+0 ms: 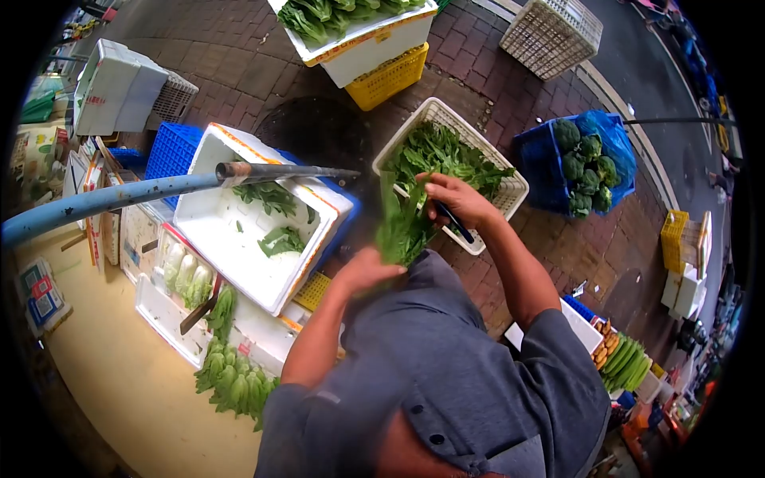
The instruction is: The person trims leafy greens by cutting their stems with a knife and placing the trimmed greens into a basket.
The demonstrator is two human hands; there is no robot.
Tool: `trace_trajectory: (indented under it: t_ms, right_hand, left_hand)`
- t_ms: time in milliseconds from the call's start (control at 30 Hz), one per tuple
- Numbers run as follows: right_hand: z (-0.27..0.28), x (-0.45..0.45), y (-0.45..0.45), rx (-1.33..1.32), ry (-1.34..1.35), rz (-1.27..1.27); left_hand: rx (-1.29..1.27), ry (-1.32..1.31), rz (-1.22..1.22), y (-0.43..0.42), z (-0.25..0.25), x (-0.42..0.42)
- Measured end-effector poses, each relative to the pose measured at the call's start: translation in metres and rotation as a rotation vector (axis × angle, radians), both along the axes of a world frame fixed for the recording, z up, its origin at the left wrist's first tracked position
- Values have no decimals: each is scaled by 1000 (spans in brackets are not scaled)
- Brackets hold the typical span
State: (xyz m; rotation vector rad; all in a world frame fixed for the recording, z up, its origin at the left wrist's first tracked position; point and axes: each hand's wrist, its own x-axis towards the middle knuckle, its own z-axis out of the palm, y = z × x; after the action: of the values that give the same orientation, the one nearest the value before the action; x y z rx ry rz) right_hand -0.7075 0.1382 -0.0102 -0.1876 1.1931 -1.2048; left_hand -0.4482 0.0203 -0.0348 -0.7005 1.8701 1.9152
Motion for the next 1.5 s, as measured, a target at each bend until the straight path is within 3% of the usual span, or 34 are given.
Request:
trace_trajectory:
  t_ms: [100, 200, 333, 467, 533, 700, 800, 1033, 1167, 1267, 1367, 1500]
  right_hand:
    - [-11, 8, -4, 42, 14, 49]
    - [-33, 10, 6, -83, 421, 63]
    - [-38, -6, 25, 32, 448, -275]
    - [-36, -15, 50, 152, -87, -249]
    - [-39, -13, 54, 105, -214, -147]
    - [-55, -12, 44, 81, -263, 85]
    - [-48, -11, 39, 86, -292, 64]
    - [-60, 3, 44, 61, 450, 167]
    - [-82, -15, 63, 159, 499, 52]
    - [-84, -27, 79, 311, 372, -6]
    - [-100, -22, 91, 426, 216, -355]
    - [-143, 11, 123, 395, 491, -710]
  left_hand:
    - [-101, -10, -51, -1, 4, 2]
    - [-69, -38, -40, -3, -4, 10]
    - [-108, -61, -74, -5, -6, 15]
    - [-122, -102, -98, -9, 20, 3]
    - [-97, -101, -101, -9, 25, 0]
    - [-30, -21, -142, -8, 9, 6]
    - [36, 12, -145, -11, 6, 7]
    - [187, -73, -90, -22, 7, 8]
    - [206, -149, -129, -29, -3, 10]
    - [262, -163, -33, -33, -13, 18]
    - [352, -110, 192, -30, -8, 11]
    - [424, -98, 428, -25, -18, -12]
